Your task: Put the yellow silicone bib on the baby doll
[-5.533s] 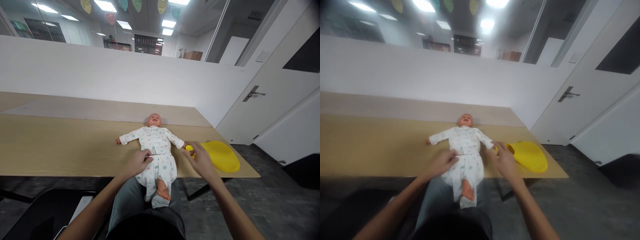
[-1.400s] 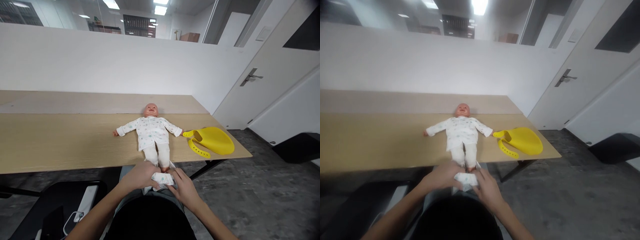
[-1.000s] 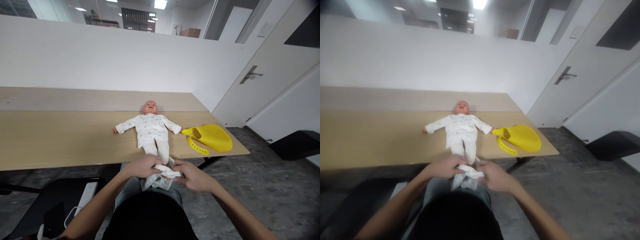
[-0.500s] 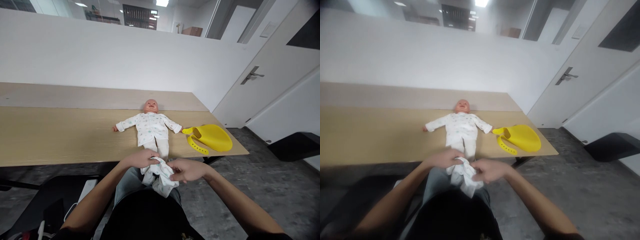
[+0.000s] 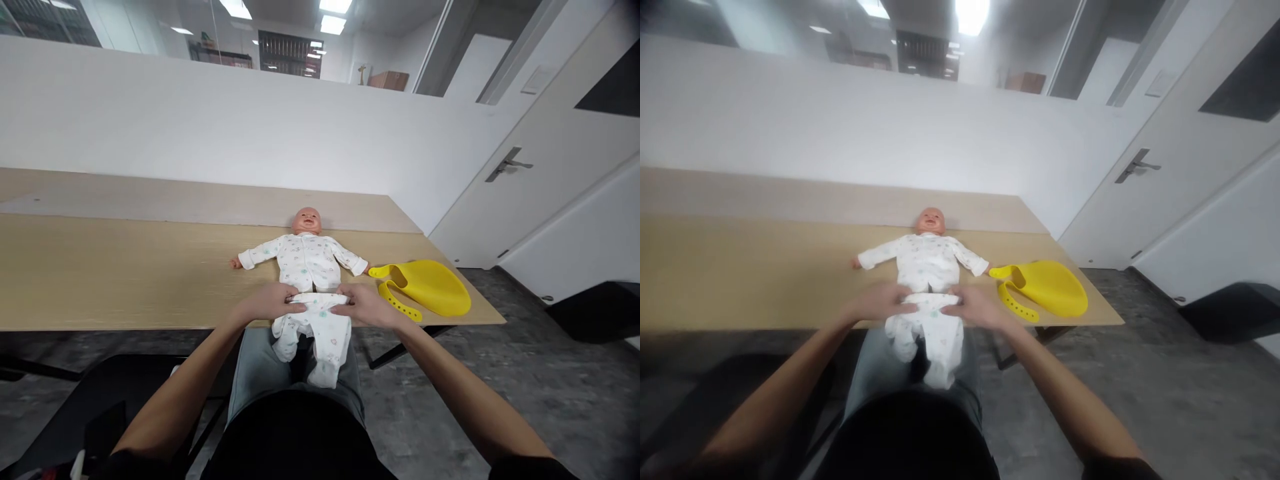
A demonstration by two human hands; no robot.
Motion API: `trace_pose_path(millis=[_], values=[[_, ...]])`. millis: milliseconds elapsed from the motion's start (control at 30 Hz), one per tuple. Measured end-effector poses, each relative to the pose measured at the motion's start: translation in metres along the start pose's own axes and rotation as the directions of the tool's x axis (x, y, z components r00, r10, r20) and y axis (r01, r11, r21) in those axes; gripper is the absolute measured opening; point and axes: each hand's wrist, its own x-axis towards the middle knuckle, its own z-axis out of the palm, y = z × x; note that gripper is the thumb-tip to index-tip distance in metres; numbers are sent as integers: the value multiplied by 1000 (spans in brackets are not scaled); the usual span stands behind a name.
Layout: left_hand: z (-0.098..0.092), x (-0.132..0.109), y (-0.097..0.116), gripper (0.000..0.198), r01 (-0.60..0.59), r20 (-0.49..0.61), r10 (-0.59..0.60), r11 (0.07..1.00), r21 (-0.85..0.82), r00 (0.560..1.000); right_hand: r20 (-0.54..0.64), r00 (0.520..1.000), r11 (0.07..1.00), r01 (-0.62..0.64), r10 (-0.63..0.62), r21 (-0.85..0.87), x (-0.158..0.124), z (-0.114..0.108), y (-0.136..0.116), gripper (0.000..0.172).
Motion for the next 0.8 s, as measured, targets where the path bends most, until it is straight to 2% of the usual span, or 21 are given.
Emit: trace_pose_path(millis=[100, 200, 300, 433, 500, 567, 667, 733, 800], values=[[-10, 1, 2, 44, -3, 8, 4, 996, -89, 1000, -94, 994, 999, 51, -50, 7, 13, -10, 4, 37], [-14, 1, 6, 45, 6, -47, -17, 977, -215, 999, -148, 988, 997, 41, -32, 58, 25, -12, 9, 43], [-10, 0, 5, 46, 28, -99, -60, 953, -303, 993, -181, 983, 992, 48, -25, 119, 36, -7, 16, 44], [-2, -1, -5, 48, 52, -116, -94, 946, -320, 989, -250, 968, 985, 56, -14, 164, 44, 0, 22, 41], [0, -3, -12, 46, 54, -77, -81, 952, -302, 994, -275, 961, 978, 81, -26, 190, 46, 2, 22, 38], [0, -6, -17, 44, 29, 12, -26, 961, -276, 1000, -288, 956, 971, 115, -51, 208, 47, 2, 21, 37], [1, -12, -16, 41, -35, 154, 83, 956, -292, 985, -302, 950, 967, 150, -83, 205, 47, 2, 20, 34], [3, -15, -10, 41, -40, 172, 99, 947, -318, 980, -308, 946, 971, 161, -102, 175, 45, 2, 19, 33], [5, -17, -2, 42, -16, 145, 65, 947, -320, 987, -296, 948, 982, 157, -119, 109, 41, 1, 16, 33]])
